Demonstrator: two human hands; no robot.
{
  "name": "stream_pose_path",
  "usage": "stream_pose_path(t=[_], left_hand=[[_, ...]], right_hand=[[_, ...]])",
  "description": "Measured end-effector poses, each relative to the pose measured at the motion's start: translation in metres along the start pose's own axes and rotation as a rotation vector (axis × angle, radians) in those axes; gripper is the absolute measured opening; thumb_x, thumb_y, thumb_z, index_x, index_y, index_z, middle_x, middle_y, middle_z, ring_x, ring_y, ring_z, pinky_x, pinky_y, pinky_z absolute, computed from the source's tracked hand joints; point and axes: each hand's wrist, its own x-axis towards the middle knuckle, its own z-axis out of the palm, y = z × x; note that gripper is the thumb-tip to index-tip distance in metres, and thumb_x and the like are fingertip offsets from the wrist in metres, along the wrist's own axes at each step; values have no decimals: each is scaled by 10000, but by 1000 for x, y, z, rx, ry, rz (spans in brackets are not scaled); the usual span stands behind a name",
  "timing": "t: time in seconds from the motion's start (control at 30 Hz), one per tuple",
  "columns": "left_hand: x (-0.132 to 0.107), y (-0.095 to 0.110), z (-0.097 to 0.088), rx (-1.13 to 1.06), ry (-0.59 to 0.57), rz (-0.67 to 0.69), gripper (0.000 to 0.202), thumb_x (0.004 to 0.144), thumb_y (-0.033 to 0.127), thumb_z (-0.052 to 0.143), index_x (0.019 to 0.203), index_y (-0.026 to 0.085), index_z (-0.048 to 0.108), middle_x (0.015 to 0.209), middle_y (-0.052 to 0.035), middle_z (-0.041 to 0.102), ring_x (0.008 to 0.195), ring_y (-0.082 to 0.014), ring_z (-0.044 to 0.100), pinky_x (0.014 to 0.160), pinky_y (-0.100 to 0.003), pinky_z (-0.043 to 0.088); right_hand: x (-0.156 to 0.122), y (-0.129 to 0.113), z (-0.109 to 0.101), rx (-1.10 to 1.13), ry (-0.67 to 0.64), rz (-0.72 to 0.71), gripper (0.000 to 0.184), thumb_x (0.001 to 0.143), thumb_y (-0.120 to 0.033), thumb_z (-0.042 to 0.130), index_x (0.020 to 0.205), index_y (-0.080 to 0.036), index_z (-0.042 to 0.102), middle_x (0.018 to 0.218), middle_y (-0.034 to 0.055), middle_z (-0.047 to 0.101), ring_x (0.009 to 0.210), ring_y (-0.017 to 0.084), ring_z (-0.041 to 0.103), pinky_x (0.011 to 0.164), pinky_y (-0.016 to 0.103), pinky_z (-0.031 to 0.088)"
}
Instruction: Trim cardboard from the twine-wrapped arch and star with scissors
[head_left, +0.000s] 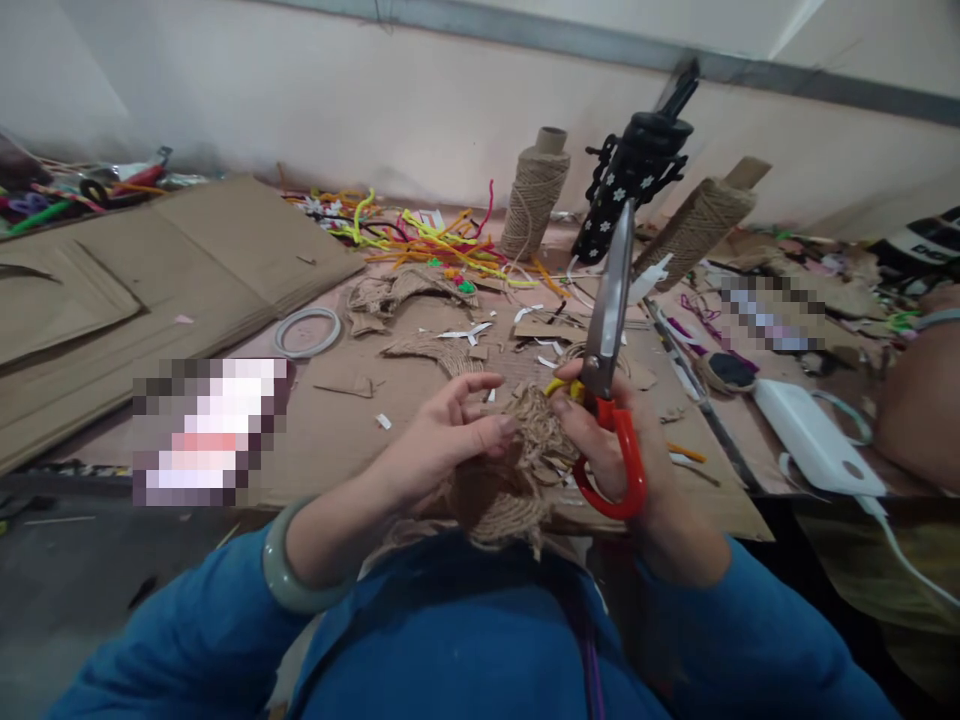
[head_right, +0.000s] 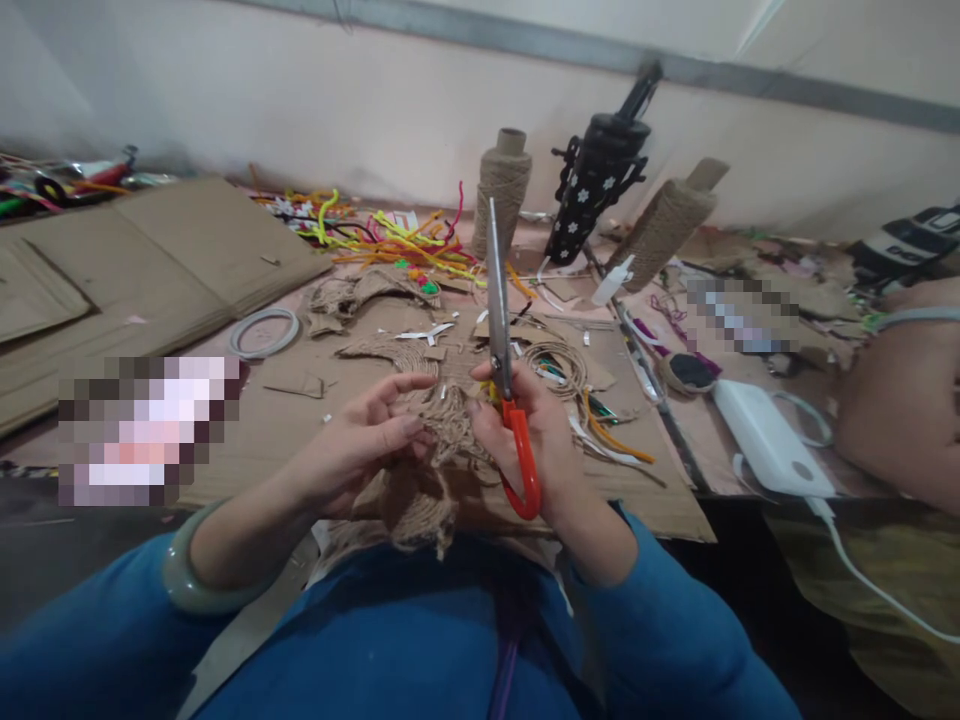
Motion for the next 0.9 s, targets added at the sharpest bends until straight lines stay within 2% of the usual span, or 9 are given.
stream_pose_path(t=[0.07, 0.23, 0.4, 0.67, 0.83, 0.9], left_hand=[[2, 1, 1, 3, -36, -24, 612, 617, 247, 852, 1116, 173, 506, 604, 75, 618, 531, -90, 595, 553, -217, 488], [4, 2, 3, -18, -85, -117, 460, 585, 217, 863, 912, 163, 545, 658, 34, 662, 540, -107, 635, 538, -221, 519], [1, 6, 1, -50, -126, -200, 443, 587, 209, 865, 912, 157, 569, 665, 20, 670, 536, -117, 642, 534, -228, 537], [1, 5, -3, -73, -137, -191, 391, 609, 193, 853, 902, 144, 597, 689, -4, 680, 563, -123, 650, 542, -229, 554], [2, 5, -2, -96, -153, -203, 375, 623, 165, 841, 913, 137, 606, 721, -14, 689, 588, -120, 658, 567, -227, 561], [3, 6, -1, -119, -153, -181, 354, 623, 154, 840, 890, 137, 608, 715, -9, 684, 594, -123, 656, 573, -241, 572]], right_hand=[[0, -2, 2, 14, -16, 9, 183, 759, -282, 622, 900, -248, 510, 615, -62, 428, 470, 96, 373, 431, 231, 317], [-4, -3, 6, 43, -23, -7, 187, 766, -240, 611, 926, -243, 513, 614, -75, 411, 458, 82, 342, 422, 227, 266], [-7, -3, 7, -7, -6, -81, 154, 790, -210, 591, 930, -235, 533, 637, -72, 431, 463, 74, 345, 429, 234, 272], [-6, -3, 4, -100, -48, -137, 139, 826, -229, 594, 958, -235, 550, 650, -72, 428, 469, 66, 344, 429, 230, 277], [-4, -2, 3, -58, -65, -185, 166, 813, -186, 597, 965, -235, 554, 653, -74, 399, 480, 59, 330, 414, 208, 263], [-3, -2, 3, -33, -65, -164, 163, 813, -194, 603, 964, -236, 554, 647, -77, 403, 473, 57, 332, 409, 205, 267]])
